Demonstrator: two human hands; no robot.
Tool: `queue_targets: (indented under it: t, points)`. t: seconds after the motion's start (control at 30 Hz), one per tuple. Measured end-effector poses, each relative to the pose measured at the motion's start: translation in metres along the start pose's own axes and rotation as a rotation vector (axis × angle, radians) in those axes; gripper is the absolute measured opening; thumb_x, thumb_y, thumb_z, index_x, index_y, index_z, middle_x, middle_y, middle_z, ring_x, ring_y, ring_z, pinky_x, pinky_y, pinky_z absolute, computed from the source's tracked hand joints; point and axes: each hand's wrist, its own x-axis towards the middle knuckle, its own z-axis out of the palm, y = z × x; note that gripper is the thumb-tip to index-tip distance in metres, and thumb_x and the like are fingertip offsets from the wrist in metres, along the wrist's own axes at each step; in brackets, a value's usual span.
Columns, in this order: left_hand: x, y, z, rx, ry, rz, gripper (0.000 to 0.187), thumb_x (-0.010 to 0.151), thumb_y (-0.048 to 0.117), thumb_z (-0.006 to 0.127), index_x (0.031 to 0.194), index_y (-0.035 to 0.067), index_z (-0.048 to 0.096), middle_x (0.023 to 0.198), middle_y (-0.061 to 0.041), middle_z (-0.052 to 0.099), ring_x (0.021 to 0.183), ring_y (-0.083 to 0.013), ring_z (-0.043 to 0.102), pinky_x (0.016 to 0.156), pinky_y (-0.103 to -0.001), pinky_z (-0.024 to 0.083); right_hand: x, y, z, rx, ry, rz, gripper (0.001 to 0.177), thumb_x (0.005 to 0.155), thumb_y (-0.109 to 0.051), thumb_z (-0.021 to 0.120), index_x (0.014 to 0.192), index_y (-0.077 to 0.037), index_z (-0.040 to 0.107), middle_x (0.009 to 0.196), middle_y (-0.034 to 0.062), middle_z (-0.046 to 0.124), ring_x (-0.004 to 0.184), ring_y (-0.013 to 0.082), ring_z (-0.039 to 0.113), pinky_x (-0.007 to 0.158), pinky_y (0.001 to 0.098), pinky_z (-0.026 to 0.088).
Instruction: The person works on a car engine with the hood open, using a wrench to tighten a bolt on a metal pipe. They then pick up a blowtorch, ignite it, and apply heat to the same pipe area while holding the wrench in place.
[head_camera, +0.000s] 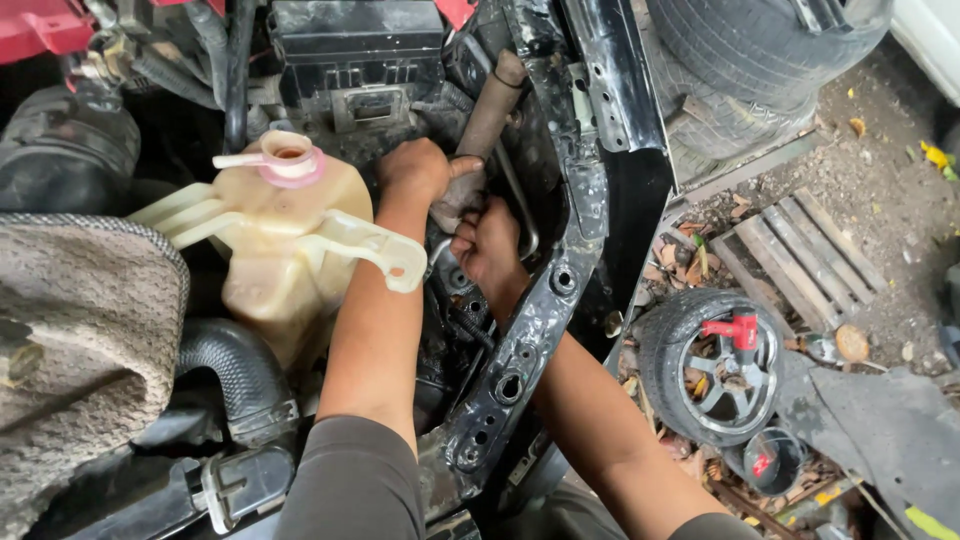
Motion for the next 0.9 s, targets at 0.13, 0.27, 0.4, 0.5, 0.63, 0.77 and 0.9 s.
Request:
queue_targets:
  t: [0.13,0.27,0.4,0.5,0.63,0.77,0.9]
  points:
    - [0.001,0.002,0.007,0.027,0.003,0.015,0.093,0.077,0.087,0.060,0.108,0.002,0.076,0.115,-0.020,0.073,0.110,-0.0361,0.069,0.087,-0.047,0.056,-0.065,-0.004,-0.017,-0.113,-0.017,-0.011,0.035,0.102,-0.048,0.048,0.096,-0.014,0.055,0.068,0.0001,0.047,0.050,0.0108,0.040,0.047,0.0277,0.036]
    - [0.005,0.004,0.024,0.080,0.135,0.042,0.088,0.081,0.084,0.059,0.112,0.003,0.075,0.118,-0.020,0.072,0.111,-0.0390,0.068,0.087,-0.050,0.056,-0.134,0.003,-0.093,-0.228,-0.191,0.282,0.043,0.096,-0.051,0.051,0.122,-0.018,0.061,0.099,0.0066,0.072,0.082,0.0213,0.069,0.070,0.0347,0.057]
    - [0.004,0.021,0.040,0.307,0.464,0.111,0.074,0.079,0.067,0.066,0.121,0.006,0.067,0.117,-0.017,0.070,0.106,-0.0409,0.067,0.079,-0.053,0.056,-0.195,0.005,-0.148,-0.336,-0.356,0.323,0.040,0.100,-0.033,0.059,0.128,-0.004,0.059,0.114,0.0075,0.072,0.099,0.0198,0.072,0.085,0.0358,0.060]
    - [0.007,0.032,0.057,0.412,0.468,0.070,0.050,0.091,0.042,0.065,0.125,0.006,0.066,0.117,-0.015,0.072,0.102,-0.0366,0.070,0.077,-0.052,0.057,-0.216,-0.001,-0.171,-0.378,-0.345,0.269,0.044,0.100,-0.037,0.057,0.135,-0.011,0.062,0.099,0.0063,0.070,0.081,0.0191,0.067,0.072,0.0340,0.056]
    - [-0.047,0.040,0.025,0.321,0.337,0.035,0.030,0.098,0.025,0.061,0.121,0.010,0.073,0.120,-0.015,0.074,0.109,-0.0358,0.071,0.084,-0.050,0.057,-0.236,0.001,-0.191,-0.447,-0.419,0.299,0.045,0.100,-0.036,0.057,0.136,-0.009,0.063,0.095,0.0057,0.068,0.078,0.0186,0.066,0.072,0.0324,0.055]
    - [-0.182,0.056,-0.034,0.053,0.104,0.111,0.035,0.098,0.036,0.062,0.117,0.009,0.074,0.118,-0.019,0.072,0.111,-0.0391,0.068,0.091,-0.051,0.054,-0.263,0.000,-0.207,-0.659,-0.490,0.213,0.050,0.100,-0.036,0.059,0.140,-0.007,0.061,0.099,0.0055,0.068,0.082,0.0170,0.066,0.075,0.0311,0.055]
    - [-0.334,0.065,-0.070,-0.093,0.185,0.287,0.042,0.093,0.042,0.066,0.121,0.012,0.070,0.114,-0.019,0.071,0.110,-0.0402,0.066,0.092,-0.051,0.051,-0.302,-0.010,-0.225,-0.942,-0.772,0.315,0.048,0.099,-0.032,0.061,0.139,-0.006,0.061,0.109,0.0065,0.072,0.097,0.0181,0.072,0.090,0.0332,0.060]
